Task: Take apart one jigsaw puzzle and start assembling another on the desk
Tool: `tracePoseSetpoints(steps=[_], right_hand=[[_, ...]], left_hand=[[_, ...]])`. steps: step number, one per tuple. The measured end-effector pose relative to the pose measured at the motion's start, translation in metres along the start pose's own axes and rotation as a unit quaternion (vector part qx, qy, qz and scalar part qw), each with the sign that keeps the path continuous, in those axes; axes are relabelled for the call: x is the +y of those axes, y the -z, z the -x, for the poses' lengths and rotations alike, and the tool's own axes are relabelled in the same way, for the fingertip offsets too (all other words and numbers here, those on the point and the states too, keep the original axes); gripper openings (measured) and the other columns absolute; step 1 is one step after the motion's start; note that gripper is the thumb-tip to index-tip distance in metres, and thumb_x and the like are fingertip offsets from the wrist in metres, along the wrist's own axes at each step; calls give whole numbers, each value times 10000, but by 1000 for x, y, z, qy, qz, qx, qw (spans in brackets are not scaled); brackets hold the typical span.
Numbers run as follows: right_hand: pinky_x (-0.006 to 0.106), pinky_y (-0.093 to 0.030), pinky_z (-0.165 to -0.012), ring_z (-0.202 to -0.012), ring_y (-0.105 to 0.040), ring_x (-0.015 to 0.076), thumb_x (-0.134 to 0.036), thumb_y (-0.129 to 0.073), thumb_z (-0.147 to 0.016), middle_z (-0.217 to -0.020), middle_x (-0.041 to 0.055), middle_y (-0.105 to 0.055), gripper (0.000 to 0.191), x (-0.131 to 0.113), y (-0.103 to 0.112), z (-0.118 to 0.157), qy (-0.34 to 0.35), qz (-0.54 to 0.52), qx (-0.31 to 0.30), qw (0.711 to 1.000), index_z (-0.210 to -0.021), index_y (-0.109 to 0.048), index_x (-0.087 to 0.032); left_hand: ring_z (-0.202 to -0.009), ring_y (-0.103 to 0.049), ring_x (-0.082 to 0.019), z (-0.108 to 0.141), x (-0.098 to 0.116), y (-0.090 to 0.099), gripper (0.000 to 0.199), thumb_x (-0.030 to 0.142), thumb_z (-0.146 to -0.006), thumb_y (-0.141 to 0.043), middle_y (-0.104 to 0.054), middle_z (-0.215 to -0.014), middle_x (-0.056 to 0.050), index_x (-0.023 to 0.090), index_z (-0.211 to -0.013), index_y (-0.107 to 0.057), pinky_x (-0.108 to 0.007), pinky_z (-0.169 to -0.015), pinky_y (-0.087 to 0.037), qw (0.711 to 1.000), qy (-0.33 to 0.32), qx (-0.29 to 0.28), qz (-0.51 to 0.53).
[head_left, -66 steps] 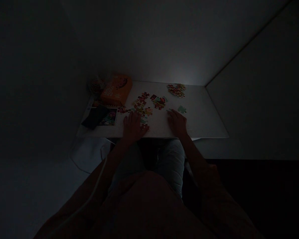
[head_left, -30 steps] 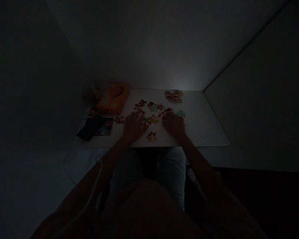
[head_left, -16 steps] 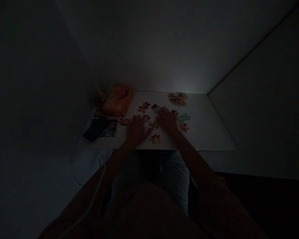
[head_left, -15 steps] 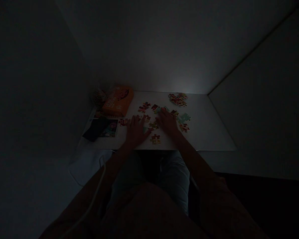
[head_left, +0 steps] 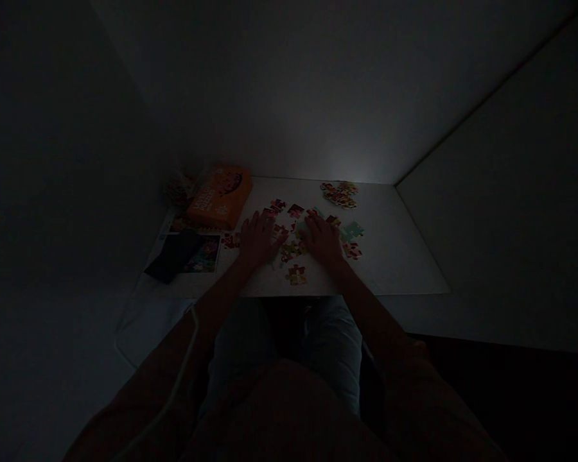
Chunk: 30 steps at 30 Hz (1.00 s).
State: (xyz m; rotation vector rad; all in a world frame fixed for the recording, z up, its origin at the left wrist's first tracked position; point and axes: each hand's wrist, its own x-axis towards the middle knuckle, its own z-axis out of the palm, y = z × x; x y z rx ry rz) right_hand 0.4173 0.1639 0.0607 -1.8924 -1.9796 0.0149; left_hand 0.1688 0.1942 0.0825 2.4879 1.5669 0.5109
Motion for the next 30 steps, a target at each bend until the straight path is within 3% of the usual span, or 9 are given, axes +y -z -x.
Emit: tracePoseSetpoints(steps=[3, 6, 11, 14, 19, 21, 26, 30], right_hand=[[652, -319, -1374, -1636, -497, 384, -580, -550, -1163, -1841, 133, -472, 578, -1, -2, 0, -30, 8, 5, 999, -1642, -643, -271], [667, -303, -1374, -1635, -481, 424, -620, -618, -1137, -1821, 185, -486, 664, -1, -1, 3, -48, 9, 14, 999, -1673, -619, -227], [615, -274, -1413, -1752, -340, 369, -518, -601, -1157, -1865, 104, -434, 600, 2, 2, 1, 53, 3, -35, 998, -1724, -580, -321], [624, -299, -1408, -1723, -404, 360, -506, -626, -1139, -1808, 105, -522, 554, 4, 2, 0, 64, 2, -50, 997, -1664, -648, -329], [626, -338, -1381, -1668, -484, 363, -471, -663, -1118, -1761, 108, -582, 468, 7, 0, 1, 60, -18, -29, 998, -1546, -740, -299], [617, -342, -1370, -1655, -495, 367, -440, -662, -1127, -1750, 117, -594, 438, 8, 0, 2, 63, -31, -23, 997, -1523, -756, -278], [584, -321, -1357, -1616, -526, 333, -405, -622, -1154, -1708, 114, -640, 409, 7, 7, 3, 60, -57, -8, 997, -1517, -752, -269], [582, -360, -1319, -1591, -565, 321, -407, -509, -1183, -1691, 90, -655, 420, 1, 18, 14, 25, -47, 26, 998, -1517, -742, -303]], left_hand=[[-1775, -286, -430, -3, 1, -2, 817, 679, -1128, -505, -372, -1879, -186, 163, -1761, -499, -661, -1442, -228, 1000, 8, -17, 6], [-1771, -298, -429, -1, 3, -2, 812, 687, -1126, -506, -366, -1882, -188, 171, -1753, -515, -643, -1441, -244, 1000, 8, -12, -1], [-1771, -325, -358, 0, 5, 5, 660, 603, -1160, -482, -481, -1831, -128, 223, -1685, -610, -586, -1459, -248, 999, -38, -20, -8], [-1749, -384, -304, 8, 5, 11, 583, 501, -1181, -448, -559, -1779, -114, 230, -1665, -627, -545, -1469, -258, 999, -47, -3, 11], [-1756, -335, -435, 46, -1, 8, 773, 629, -1127, -545, -429, -1844, -210, 153, -1736, -522, -685, -1433, -282, 994, 96, 44, -41], [-1763, -315, -441, 58, -4, 4, 861, 698, -1109, -548, -380, -1864, -233, 124, -1748, -493, -677, -1444, -261, 991, 119, 42, -52], [-1775, -293, -429, 53, -6, -3, 948, 745, -1094, -544, -354, -1863, -273, 58, -1743, -473, -628, -1473, -217, 999, 26, 9, -40], [-1773, -309, -407, 41, -6, -3, 911, 726, -1085, -568, -354, -1873, -241, 84, -1728, -503, -590, -1472, -253, 999, -22, -4, -22]])
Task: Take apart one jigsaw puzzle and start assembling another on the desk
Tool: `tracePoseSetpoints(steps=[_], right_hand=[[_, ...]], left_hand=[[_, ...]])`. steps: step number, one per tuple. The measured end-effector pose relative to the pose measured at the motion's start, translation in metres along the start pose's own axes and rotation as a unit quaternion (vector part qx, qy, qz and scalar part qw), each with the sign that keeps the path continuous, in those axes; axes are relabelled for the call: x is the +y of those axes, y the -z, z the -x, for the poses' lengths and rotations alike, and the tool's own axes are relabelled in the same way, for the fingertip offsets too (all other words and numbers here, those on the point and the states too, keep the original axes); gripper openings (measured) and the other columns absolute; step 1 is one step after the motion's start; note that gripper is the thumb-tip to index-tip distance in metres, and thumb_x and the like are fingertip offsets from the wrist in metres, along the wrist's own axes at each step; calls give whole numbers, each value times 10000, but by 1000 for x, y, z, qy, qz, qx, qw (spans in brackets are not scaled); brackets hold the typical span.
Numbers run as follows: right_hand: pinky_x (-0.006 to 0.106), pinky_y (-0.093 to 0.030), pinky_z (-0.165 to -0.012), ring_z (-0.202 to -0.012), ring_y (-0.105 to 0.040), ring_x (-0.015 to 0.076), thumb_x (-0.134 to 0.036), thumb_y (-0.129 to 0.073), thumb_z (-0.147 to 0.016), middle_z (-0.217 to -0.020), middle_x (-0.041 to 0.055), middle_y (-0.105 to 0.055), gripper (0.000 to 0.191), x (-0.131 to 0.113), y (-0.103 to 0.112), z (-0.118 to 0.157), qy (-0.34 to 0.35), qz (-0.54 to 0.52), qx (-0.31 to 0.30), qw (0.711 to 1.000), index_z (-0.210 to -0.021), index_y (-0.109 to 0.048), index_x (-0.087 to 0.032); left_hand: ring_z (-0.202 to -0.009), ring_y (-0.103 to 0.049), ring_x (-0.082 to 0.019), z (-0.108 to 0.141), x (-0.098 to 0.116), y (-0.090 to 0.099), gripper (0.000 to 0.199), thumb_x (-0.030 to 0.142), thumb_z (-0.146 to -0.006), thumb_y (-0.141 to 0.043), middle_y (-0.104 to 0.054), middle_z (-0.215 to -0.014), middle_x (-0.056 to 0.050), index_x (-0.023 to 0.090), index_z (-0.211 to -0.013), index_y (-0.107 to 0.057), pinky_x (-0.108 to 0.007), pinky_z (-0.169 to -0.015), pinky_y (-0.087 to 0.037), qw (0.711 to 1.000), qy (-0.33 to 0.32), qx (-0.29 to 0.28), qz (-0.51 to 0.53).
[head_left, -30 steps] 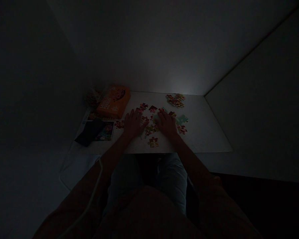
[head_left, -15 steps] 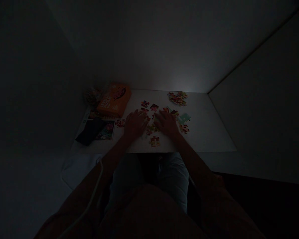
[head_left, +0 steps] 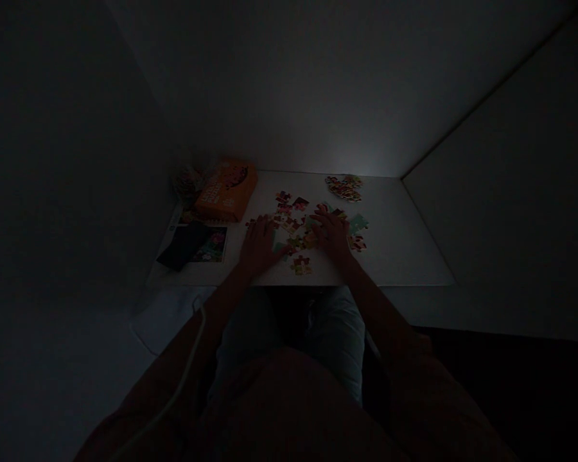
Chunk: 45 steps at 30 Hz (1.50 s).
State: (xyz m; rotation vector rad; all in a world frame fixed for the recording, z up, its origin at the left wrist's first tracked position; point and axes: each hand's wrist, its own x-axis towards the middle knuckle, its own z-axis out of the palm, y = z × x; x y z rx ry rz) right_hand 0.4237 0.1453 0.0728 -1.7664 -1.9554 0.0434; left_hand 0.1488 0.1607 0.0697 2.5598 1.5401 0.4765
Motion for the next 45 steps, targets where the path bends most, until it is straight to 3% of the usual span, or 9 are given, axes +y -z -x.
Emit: tracePoseSetpoints(steps=[4, 9, 11, 19, 25, 30, 38, 41, 45], right_hand=[[602, -379, -1294, -1575, -575, 361, -459, -520, -1165, -1701, 107, -644, 452, 8, 15, 31, -20, 26, 10, 999, -1543, -724, -317], [663, -345, -1278, -1575, -546, 417, -531, -489, -1149, -1734, 187, -596, 557, 55, 40, 74, -112, 73, 47, 990, -1586, -704, -262], [659, -360, -1275, -1570, -553, 408, -519, -466, -1144, -1731, 187, -599, 570, 69, 46, 80, -134, 70, 30, 988, -1581, -713, -249], [635, -416, -1294, -1593, -548, 379, -417, -419, -1157, -1719, 122, -619, 536, 73, 47, 73, -124, 59, -31, 990, -1593, -715, -322], [622, -403, -1301, -1579, -550, 366, -421, -412, -1172, -1686, 153, -638, 532, 79, 45, 74, -154, 46, 20, 987, -1605, -683, -275], [612, -429, -1253, -1514, -582, 388, -410, -428, -1163, -1623, 198, -662, 501, 81, 42, 73, -176, 61, 28, 982, -1554, -699, -254], [661, -452, -1200, -1413, -617, 425, -530, -416, -1162, -1517, 213, -714, 525, 86, 40, 74, -161, 39, 47, 985, -1466, -742, -255], [673, -441, -1205, -1438, -612, 437, -508, -435, -1148, -1530, 215, -709, 515, 84, 42, 73, -167, 46, 30, 984, -1449, -765, -252], [667, -424, -1254, -1423, -661, 415, -477, -487, -1116, -1496, 167, -766, 478, 78, 47, 74, -125, 23, 8, 992, -1393, -824, -281]], left_hand=[[-1766, -320, -418, 10, -5, 4, 886, 721, -1078, -595, -432, -1846, -203, 129, -1732, -521, -602, -1483, -210, 1000, -17, 13, -4], [-1759, -342, -407, 37, -8, 12, 801, 666, -1110, -569, -458, -1838, -173, 163, -1733, -538, -589, -1479, -241, 1000, -18, 15, -5], [-1760, -338, -409, 42, -7, 13, 761, 633, -1126, -550, -440, -1849, -164, 180, -1738, -542, -603, -1475, -243, 1000, -1, 18, -5], [-1766, -318, -413, 37, -2, 15, 725, 631, -1142, -521, -380, -1883, -152, 247, -1757, -538, -639, -1433, -292, 1000, 17, 15, -17], [-1766, -324, -371, 37, -2, 20, 660, 575, -1176, -441, -409, -1870, -147, 251, -1737, -566, -595, -1445, -264, 1000, 17, -6, -14], [-1765, -332, -308, 35, -4, 21, 587, 484, -1190, -395, -492, -1832, -76, 274, -1692, -613, -547, -1440, -282, 999, -16, -28, 3], [-1740, -380, -317, 37, -3, 22, 543, 414, -1204, -359, -563, -1781, -71, 284, -1632, -668, -594, -1385, -348, 1000, -7, 1, 7], [-1740, -383, -328, 42, 5, 23, 543, 462, -1194, -421, -542, -1793, -103, 261, -1640, -655, -608, -1406, -316, 1000, -17, 9, 11], [-1758, -349, -350, 51, 34, 15, 615, 594, -1163, -510, -453, -1851, -101, 286, -1685, -610, -617, -1441, -269, 998, -55, 2, 22]])
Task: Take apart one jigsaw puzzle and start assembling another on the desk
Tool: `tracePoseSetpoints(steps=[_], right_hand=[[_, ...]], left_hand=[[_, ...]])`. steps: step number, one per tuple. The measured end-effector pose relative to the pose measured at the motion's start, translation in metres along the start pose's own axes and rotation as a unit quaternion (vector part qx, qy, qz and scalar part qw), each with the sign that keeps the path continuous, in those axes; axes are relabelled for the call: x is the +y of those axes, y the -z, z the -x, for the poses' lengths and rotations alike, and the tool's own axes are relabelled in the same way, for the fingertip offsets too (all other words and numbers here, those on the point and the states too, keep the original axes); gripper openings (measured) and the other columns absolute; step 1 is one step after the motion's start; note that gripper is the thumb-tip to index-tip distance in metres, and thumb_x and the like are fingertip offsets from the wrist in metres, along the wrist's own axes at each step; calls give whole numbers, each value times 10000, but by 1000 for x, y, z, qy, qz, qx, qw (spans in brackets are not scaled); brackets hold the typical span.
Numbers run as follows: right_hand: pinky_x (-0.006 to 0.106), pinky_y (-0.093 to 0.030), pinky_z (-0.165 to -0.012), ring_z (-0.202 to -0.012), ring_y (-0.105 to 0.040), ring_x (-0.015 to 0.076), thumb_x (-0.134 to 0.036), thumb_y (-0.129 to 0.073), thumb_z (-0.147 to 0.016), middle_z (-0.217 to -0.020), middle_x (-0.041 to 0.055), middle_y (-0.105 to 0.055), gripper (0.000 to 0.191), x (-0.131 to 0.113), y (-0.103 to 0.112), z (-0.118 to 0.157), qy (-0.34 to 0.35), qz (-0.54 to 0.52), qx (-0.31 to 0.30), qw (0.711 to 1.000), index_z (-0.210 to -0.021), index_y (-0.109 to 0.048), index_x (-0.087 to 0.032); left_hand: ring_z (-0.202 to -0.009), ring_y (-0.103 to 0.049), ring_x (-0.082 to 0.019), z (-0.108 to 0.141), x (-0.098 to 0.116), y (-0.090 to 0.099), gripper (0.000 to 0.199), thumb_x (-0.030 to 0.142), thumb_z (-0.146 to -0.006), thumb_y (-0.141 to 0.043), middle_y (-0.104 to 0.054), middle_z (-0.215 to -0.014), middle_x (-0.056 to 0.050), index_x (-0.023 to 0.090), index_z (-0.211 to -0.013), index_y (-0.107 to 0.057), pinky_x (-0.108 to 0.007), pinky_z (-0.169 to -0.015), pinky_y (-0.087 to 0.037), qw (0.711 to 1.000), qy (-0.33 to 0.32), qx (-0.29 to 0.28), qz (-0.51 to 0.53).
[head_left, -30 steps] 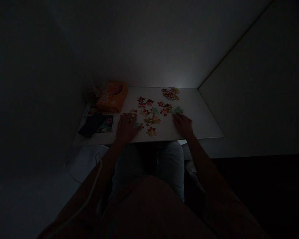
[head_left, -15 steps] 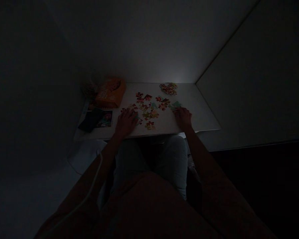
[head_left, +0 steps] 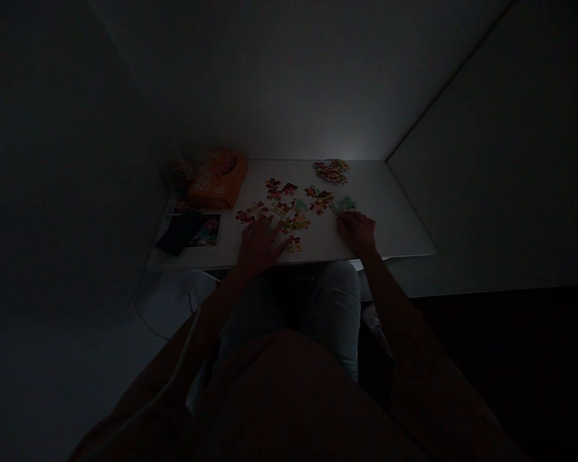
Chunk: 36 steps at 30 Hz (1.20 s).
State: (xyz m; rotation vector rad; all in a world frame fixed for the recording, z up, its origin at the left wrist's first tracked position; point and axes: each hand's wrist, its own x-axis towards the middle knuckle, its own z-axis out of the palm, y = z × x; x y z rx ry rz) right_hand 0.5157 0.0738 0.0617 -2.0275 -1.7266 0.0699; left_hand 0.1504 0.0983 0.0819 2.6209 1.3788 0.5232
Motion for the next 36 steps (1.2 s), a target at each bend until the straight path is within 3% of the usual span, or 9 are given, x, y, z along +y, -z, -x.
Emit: tracePoseSetpoints(steps=[3, 5, 10, 14, 17, 22, 29, 36], right_hand=[[587, -485, -1254, -1389, -712, 360, -473, -495, -1116, -1501, 136, -781, 485, -3, 4, 3, 57, -22, -40, 997, -1420, -819, -279], [554, -492, -1263, -1437, -696, 335, -477, -477, -1133, -1581, 128, -737, 511, -4, 6, 5, 66, -4, -42, 997, -1491, -776, -271], [584, -437, -1307, -1625, -544, 347, -452, -450, -1154, -1773, 158, -560, 593, 0, 4, -1, 28, 42, 6, 999, -1674, -624, -228], [672, -408, -1312, -1649, -502, 412, -498, -465, -1136, -1801, 209, -505, 663, 0, -9, -14, 3, 35, 21, 999, -1720, -564, -202], [712, -354, -1337, -1660, -477, 437, -589, -450, -1136, -1798, 234, -499, 717, -8, -22, -18, 18, 43, 13, 999, -1712, -564, -177], [690, -316, -1373, -1677, -451, 450, -641, -497, -1135, -1819, 239, -463, 758, -26, -40, -18, 40, 59, -13, 997, -1735, -543, -180], [688, -309, -1389, -1706, -404, 465, -696, -605, -1095, -1846, 188, -438, 801, -46, -44, -21, 55, 54, -45, 996, -1765, -514, -268], [680, -273, -1412, -1722, -392, 437, -699, -590, -1106, -1868, 183, -400, 793, -48, -46, -20, 92, 52, -55, 993, -1768, -510, -268]], left_hand=[[-1774, -301, -394, -3, 21, -11, 683, 640, -1155, -510, -404, -1872, -142, 256, -1715, -580, -666, -1443, -250, 999, -39, -26, -10], [-1776, -290, -415, -7, 26, -14, 687, 638, -1158, -502, -389, -1878, -152, 264, -1730, -566, -692, -1433, -250, 999, -30, -37, -15], [-1785, -259, -429, -13, 3, -10, 680, 643, -1127, -561, -344, -1897, -160, 252, -1680, -621, -684, -1437, -244, 999, 38, -23, -16], [-1791, -210, -471, -16, -18, -13, 863, 712, -1089, -582, -298, -1901, -224, 190, -1770, -483, -725, -1429, -222, 994, 102, 23, -21], [-1782, -207, -508, -28, -21, -17, 1019, 785, -1034, -625, -306, -1886, -265, 145, -1798, -408, -747, -1427, -203, 991, 132, 16, -24], [-1795, -200, -464, -61, -19, -15, 960, 719, -1080, -572, -267, -1898, -273, 87, -1784, -409, -643, -1466, -189, 993, 110, -43, -31], [-1785, -262, -430, -103, -42, -21, 818, 585, -1099, -558, -327, -1883, -255, 101, -1752, -470, -603, -1462, -221, 997, 68, -33, -27], [-1761, -337, -392, -144, -66, -24, 753, 601, -1154, -446, -405, -1850, -246, 103, -1714, -520, -577, -1442, -278, 999, 19, -38, -10]])
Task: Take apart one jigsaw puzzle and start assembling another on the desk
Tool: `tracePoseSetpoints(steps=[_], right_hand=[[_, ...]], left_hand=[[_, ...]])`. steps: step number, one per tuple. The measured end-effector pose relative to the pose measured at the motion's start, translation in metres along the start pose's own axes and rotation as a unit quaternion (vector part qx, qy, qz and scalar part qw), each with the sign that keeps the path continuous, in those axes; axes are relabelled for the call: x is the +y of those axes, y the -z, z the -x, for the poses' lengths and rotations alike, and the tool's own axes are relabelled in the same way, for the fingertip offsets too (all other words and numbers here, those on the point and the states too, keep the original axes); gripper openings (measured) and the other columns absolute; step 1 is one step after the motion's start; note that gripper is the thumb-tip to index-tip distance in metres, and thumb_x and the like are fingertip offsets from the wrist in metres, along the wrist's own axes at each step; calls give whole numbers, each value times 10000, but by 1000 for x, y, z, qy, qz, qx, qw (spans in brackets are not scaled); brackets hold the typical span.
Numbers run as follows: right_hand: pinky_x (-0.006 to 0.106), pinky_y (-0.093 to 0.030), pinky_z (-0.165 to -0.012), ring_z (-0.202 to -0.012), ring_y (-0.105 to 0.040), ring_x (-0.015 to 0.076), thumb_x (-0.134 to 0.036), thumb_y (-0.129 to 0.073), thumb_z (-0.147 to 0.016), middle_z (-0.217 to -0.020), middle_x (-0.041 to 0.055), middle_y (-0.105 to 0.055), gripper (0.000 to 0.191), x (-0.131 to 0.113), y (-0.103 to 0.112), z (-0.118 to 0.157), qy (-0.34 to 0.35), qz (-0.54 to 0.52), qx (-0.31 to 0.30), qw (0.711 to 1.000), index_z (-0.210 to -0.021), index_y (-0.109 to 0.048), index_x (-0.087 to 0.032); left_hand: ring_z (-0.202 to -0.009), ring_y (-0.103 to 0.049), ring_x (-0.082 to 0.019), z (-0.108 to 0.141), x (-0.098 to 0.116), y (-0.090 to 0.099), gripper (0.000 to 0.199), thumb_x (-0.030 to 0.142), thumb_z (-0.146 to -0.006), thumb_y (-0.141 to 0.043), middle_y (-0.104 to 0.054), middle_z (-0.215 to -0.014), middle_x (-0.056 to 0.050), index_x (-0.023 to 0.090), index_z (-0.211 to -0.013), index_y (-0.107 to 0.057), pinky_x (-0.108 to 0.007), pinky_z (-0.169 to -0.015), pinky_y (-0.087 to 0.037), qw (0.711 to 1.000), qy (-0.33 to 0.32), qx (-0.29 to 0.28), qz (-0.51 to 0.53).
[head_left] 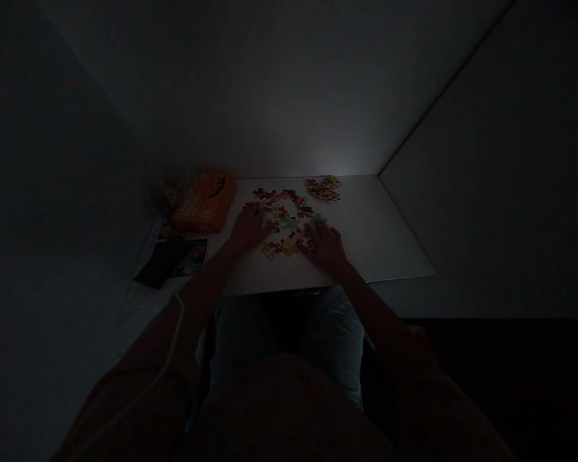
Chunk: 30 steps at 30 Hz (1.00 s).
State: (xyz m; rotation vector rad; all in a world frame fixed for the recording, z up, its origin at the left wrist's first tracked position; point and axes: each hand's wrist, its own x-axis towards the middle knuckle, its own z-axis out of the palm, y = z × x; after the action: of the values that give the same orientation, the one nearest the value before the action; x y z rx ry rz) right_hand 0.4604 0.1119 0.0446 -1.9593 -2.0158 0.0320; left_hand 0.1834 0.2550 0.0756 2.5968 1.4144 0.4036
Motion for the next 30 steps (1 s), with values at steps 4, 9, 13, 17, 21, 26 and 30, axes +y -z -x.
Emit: tracePoseSetpoints(steps=[4, 9, 13, 17, 21, 26, 30], right_hand=[[655, -288, -1418, -1737, -366, 432, -713, -615, -1086, -1869, 170, -402, 834, -13, -10, -8, -6, -3, -7, 1000, -1782, -490, -271], [694, -269, -1416, -1723, -387, 438, -740, -587, -1090, -1840, 165, -454, 837, -36, -23, -31, 2, -18, 3, 1000, -1787, -480, -291], [724, -256, -1411, -1726, -377, 447, -728, -570, -1098, -1841, 168, -453, 835, -46, -25, -44, 7, -38, -1, 999, -1794, -467, -279], [660, -259, -1432, -1727, -396, 390, -669, -499, -1140, -1841, 152, -458, 777, -51, -14, -44, 5, -39, 6, 999, -1802, -451, -263], [570, -276, -1439, -1728, -403, 341, -555, -387, -1188, -1836, 181, -457, 703, -55, 1, -42, -21, -11, -22, 999, -1750, -523, -156], [583, -333, -1409, -1710, -437, 332, -549, -400, -1184, -1816, 153, -497, 645, -53, 1, -44, -3, -12, -26, 1000, -1695, -601, -210], [653, -341, -1387, -1672, -490, 355, -549, -419, -1173, -1806, 138, -516, 614, -47, -11, -44, 44, -38, 9, 998, -1679, -616, -262]], left_hand=[[-1796, -261, -347, 10, 10, 3, 786, 633, -1165, -424, -389, -1868, -207, 124, -1763, -462, -560, -1471, -221, 999, 22, 43, 8], [-1806, -196, -407, 69, 30, 5, 1054, 790, -1013, -676, -259, -1909, -227, 144, -1799, -397, -625, -1468, -250, 998, 47, 32, -11], [-1797, -221, -411, 98, 32, 2, 1100, 806, -965, -729, -312, -1894, -199, 214, -1818, -366, -626, -1457, -303, 998, 54, 22, -10], [-1791, -249, -402, 83, 25, -2, 1017, 774, -1009, -666, -350, -1882, -189, 203, -1806, -394, -629, -1468, -266, 998, 58, 27, -9], [-1762, -344, -379, 50, 13, 5, 833, 710, -1073, -590, -398, -1866, -171, 200, -1728, -526, -568, -1464, -286, 998, 58, 23, -7], [-1769, -329, -377, 44, 10, 15, 798, 605, -1126, -514, -432, -1845, -197, 122, -1759, -472, -576, -1468, -257, 997, 73, 35, 11], [-1795, -242, -409, 76, 22, 15, 831, 629, -1105, -528, -389, -1873, -144, 206, -1812, -424, -655, -1467, -239, 996, 78, 24, 26]])
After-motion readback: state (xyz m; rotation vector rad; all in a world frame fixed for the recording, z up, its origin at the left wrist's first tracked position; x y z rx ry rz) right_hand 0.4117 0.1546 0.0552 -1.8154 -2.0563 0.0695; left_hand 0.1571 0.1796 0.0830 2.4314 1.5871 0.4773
